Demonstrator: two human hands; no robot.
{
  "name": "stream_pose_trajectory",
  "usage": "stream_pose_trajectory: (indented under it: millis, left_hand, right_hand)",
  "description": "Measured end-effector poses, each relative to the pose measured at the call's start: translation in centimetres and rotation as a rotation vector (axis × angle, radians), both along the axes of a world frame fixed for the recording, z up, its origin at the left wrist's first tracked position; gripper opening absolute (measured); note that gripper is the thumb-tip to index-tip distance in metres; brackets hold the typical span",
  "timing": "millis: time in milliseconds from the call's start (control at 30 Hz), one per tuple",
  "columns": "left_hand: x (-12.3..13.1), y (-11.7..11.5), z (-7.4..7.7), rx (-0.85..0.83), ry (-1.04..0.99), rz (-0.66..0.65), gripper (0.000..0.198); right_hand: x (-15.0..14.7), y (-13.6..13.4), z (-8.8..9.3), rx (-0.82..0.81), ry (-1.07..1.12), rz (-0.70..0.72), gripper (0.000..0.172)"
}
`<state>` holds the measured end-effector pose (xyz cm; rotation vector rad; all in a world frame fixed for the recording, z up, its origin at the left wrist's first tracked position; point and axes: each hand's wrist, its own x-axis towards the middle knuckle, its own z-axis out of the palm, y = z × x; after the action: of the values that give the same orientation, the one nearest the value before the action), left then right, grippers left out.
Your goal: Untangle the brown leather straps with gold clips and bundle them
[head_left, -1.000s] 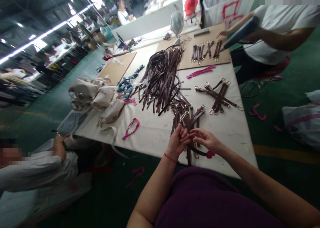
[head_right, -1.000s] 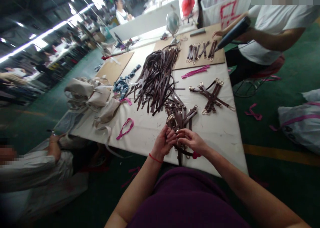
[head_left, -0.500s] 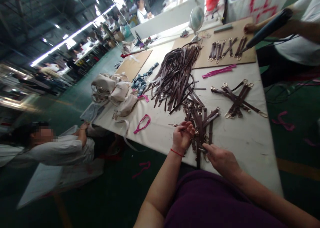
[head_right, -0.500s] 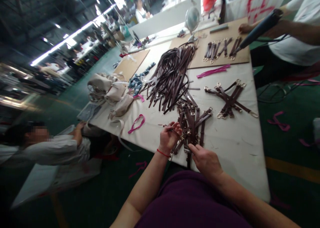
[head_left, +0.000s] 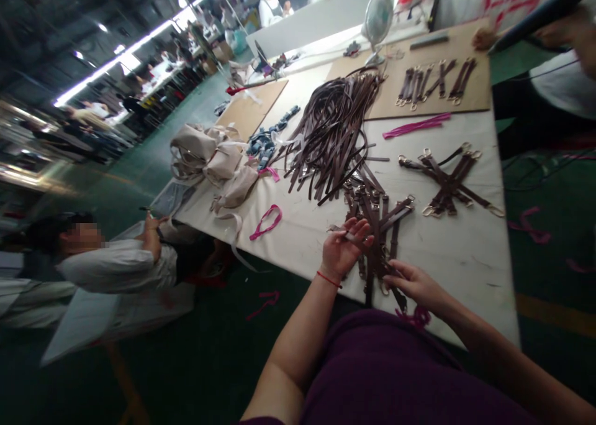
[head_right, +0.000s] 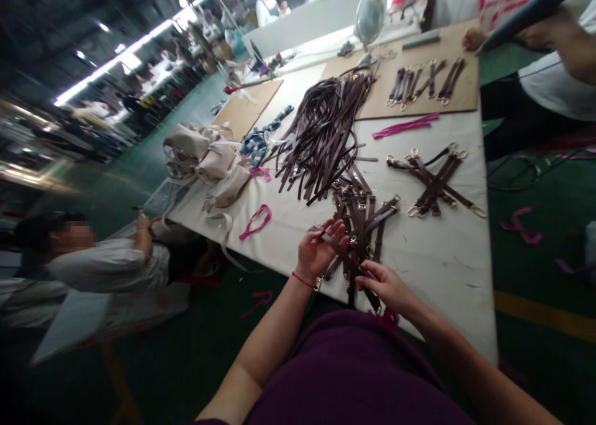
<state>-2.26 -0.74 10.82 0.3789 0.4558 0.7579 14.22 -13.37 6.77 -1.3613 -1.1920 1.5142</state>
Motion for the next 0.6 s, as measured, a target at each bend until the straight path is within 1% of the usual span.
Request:
stream_pose_trajectory:
  millis: [67, 133, 233, 333, 400, 533, 600]
  left_hand:
    - [0.2, -0.6, -0.4, -0.017, 0.006, -0.062, 0.033]
    - [0.4, -1.0, -0.8, -0.013, 0.034, -0.095, 0.031]
    - [0.2, -1.0, -1.2, 0.058, 0.082, -0.083, 0.035]
    - [-0.2, -0.7, -1.1, 0.136, 0.151, -0.067, 0.041]
    - [-0.4, -0.6, -1.0, 0.156, 0.165, -0.065, 0.043]
    - [-0.4, -0.9, -1.2, 0.157, 0.148, -0.047, 0.036]
    - [-0.4, -1.0, -1.3, 0.153, 0.134, -0.062, 0.031]
  right_hand:
    - [-0.4, 0.5, -0.2, -0.001, 0.036, -0.028, 0.030]
    - [-0.7, 0.8, -0.3, -0.007, 0.063, -0.034, 0.030]
    - [-0.6, 0.9, -0.4, -0.033, 0.048, -0.011, 0.031]
    - [0.0, 0.5, -0.5, -0.096, 0.002, -0.008, 0.035]
    - [0.4, 0.1, -0.6, -0.101, -0.012, -0.010, 0.035]
    - [0.3, -0.2, -0.3, -0.099, -0.044, -0.005, 0.034]
    - [-0.1, 0.0, 0.1, -0.100, -0.063, -0.003, 0.033]
